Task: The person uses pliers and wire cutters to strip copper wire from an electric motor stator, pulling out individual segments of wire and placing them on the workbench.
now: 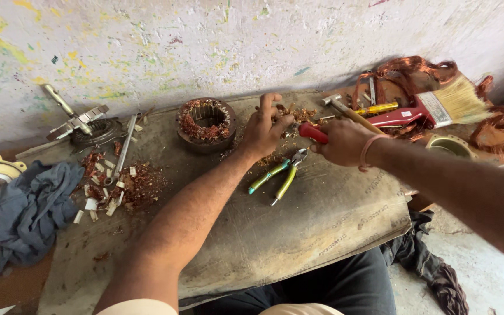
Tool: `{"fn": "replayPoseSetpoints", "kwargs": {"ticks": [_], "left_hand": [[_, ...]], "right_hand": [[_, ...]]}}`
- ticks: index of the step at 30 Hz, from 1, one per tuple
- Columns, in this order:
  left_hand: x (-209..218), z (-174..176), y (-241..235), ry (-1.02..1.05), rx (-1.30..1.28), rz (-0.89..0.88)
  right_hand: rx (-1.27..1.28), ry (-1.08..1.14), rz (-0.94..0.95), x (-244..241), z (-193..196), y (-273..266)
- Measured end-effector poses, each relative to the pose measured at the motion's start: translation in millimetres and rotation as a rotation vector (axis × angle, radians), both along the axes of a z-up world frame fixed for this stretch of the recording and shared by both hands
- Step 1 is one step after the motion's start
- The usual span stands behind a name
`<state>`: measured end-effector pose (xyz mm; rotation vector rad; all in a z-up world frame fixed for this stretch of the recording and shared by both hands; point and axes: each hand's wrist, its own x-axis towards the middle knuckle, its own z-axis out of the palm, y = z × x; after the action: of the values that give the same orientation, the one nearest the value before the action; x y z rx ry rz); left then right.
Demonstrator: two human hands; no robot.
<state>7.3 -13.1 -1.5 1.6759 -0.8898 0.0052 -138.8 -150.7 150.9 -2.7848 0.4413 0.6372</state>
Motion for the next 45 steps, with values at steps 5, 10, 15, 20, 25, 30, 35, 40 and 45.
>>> {"fn": "replayPoseSetpoints", "kwargs": {"ticks": [5, 10, 15, 20, 25, 30, 35, 40, 45], "left_hand": [[2, -4, -4, -0.020, -0.060, 0.025], [1, -12, -10, -0.095, -0.151, 0.083], [2, -12, -12, -0.016, -0.104, 0.168], [-2, -13, 0, -0.194, -0.080, 0.130], [10, -15, 14, -0.101, -0.034, -0.003], [13, -14, 21, 0.009, -0.032, -0.006], [12, -9, 20, -0.002, -0.059, -0.025], [11, -6, 21, -0.006, -0.008, -0.018], [11, -12, 21, -0.067, 0.014, -0.034]], "right_hand": [[0.111, -0.040, -0.074, -7, -29, -4], [0.076, -0.382, 0.025, -7, -74, -7], [0.222, -0.251, -0.314, -17, -61, 15], [0.242, -0.128, -0.182, -15, -61, 1], [0.077, -0.082, 0.038, 8, -58, -21], [0.006, 0.106, 0.066, 23, -28, -30], [-0.056, 0.098, 0.204, 32, -26, -40], [0.015, 0.087, 0.261, 36, -32, -51], [-0.126, 0.076, 0.340, 41, -38, -53]]}}
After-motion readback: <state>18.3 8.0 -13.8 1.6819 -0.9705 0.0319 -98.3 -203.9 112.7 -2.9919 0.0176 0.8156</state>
